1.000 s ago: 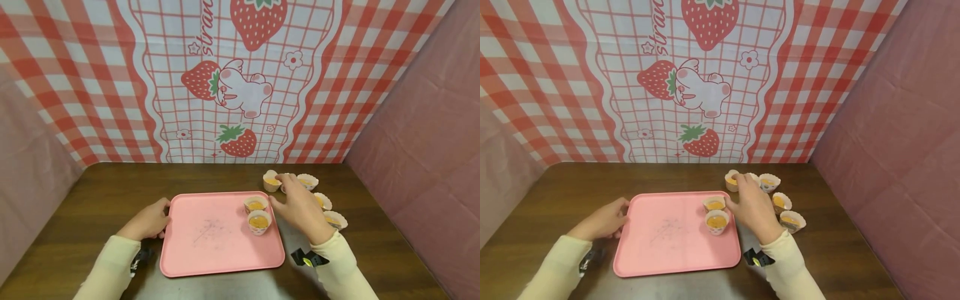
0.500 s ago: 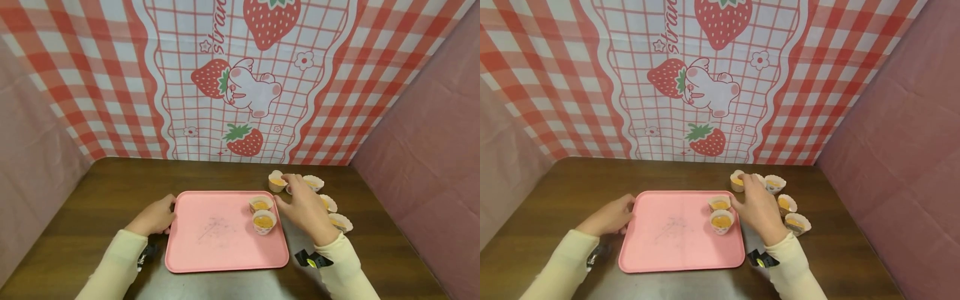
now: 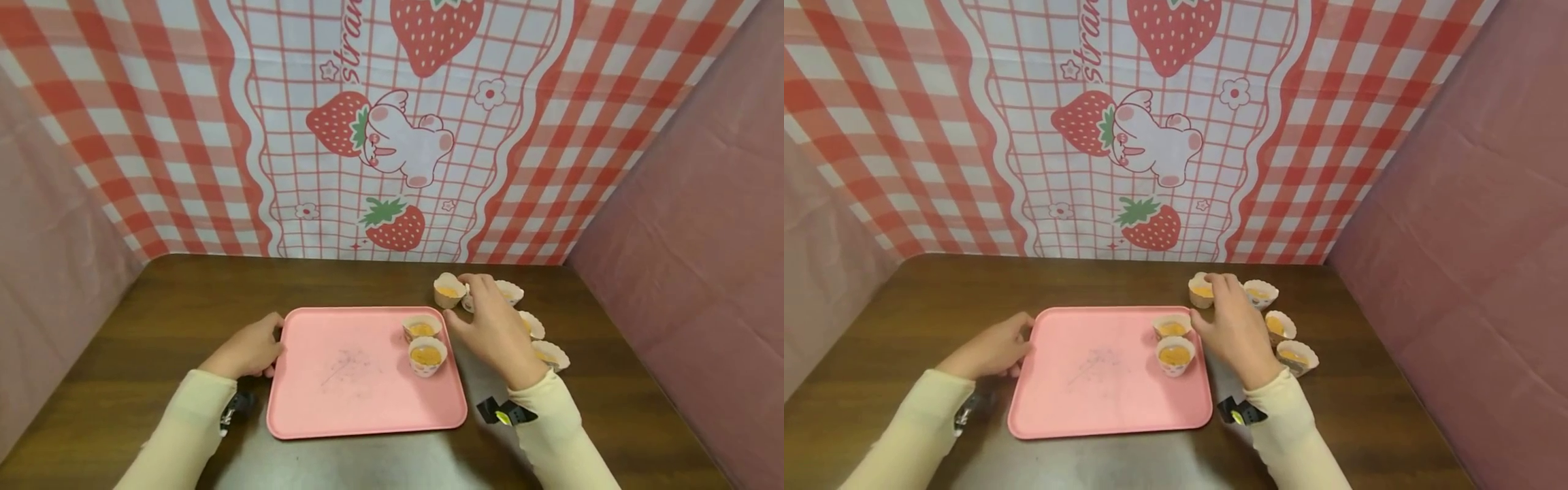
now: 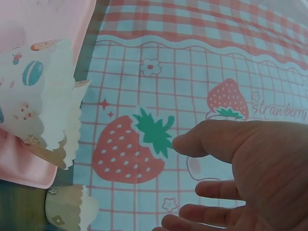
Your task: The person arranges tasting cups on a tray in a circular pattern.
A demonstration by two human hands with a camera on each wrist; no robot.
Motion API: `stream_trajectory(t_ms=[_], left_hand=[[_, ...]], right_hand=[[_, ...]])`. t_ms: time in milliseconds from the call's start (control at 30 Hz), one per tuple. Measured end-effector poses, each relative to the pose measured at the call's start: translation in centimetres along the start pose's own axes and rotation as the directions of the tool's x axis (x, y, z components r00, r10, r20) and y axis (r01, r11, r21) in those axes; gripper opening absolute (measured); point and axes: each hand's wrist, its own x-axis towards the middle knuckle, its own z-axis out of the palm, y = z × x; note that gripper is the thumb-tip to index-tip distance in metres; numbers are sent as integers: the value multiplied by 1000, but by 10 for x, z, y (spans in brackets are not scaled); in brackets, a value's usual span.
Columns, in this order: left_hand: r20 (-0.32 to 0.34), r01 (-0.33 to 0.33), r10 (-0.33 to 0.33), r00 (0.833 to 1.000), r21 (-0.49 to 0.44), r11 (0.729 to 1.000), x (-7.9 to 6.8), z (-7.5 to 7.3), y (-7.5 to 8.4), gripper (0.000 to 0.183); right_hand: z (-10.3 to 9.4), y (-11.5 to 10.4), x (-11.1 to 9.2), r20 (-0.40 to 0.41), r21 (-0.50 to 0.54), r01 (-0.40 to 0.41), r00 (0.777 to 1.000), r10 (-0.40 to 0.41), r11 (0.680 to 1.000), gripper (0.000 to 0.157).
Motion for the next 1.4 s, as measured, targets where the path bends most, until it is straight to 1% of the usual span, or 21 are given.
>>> stream_trajectory(t_ms=[133, 267, 433, 567, 700, 867, 1067, 1167, 1300, 1400], left_hand=[[5, 17, -17, 1000, 14, 1000, 0, -2, -2, 39], [10, 17, -18, 1000, 26, 1000, 0, -4, -1, 39], [4, 11, -11, 1000, 28, 1000, 1, -2, -2, 39], [-1, 13, -13, 1000, 27, 1000, 3, -1, -2, 39], [-4, 17, -17, 1000, 22, 1000, 3, -1, -1, 40], [-5, 27, -27, 1000, -9, 1000, 3, 0, -1, 41], [-15, 37, -37, 999, -12, 999, 1, -1, 0, 40], [-14, 43, -43, 999, -9, 999, -1, -1, 1, 38], [-19, 35, -35, 999, 2, 999, -3, 1, 3, 37], [-27, 36, -36, 999, 7, 999, -3, 2, 3, 37]], right_hand=[[6, 1, 5, -12, 5, 2, 1000, -2, 1000, 62], [12, 7, 12, 0, 8, -18, 1000, 18, 1000, 62], [12, 11, 22, 54, -8, -72, 996, 72, 997, 69], [9, 13, 33, 119, -43, -100, 987, 105, 994, 76], [6, 16, 45, 205, -74, -116, 970, 129, 991, 80], [6, 17, 62, 304, -121, -125, 940, 157, 985, 83], [14, 22, 81, 422, -172, -78, 895, 145, 982, 81], [18, 24, 87, 451, -199, -47, 882, 134, 979, 79], [23, 26, 91, 471, -232, -13, 873, 124, 973, 75], [26, 28, 92, 479, -241, -8, 869, 126, 971, 73]])
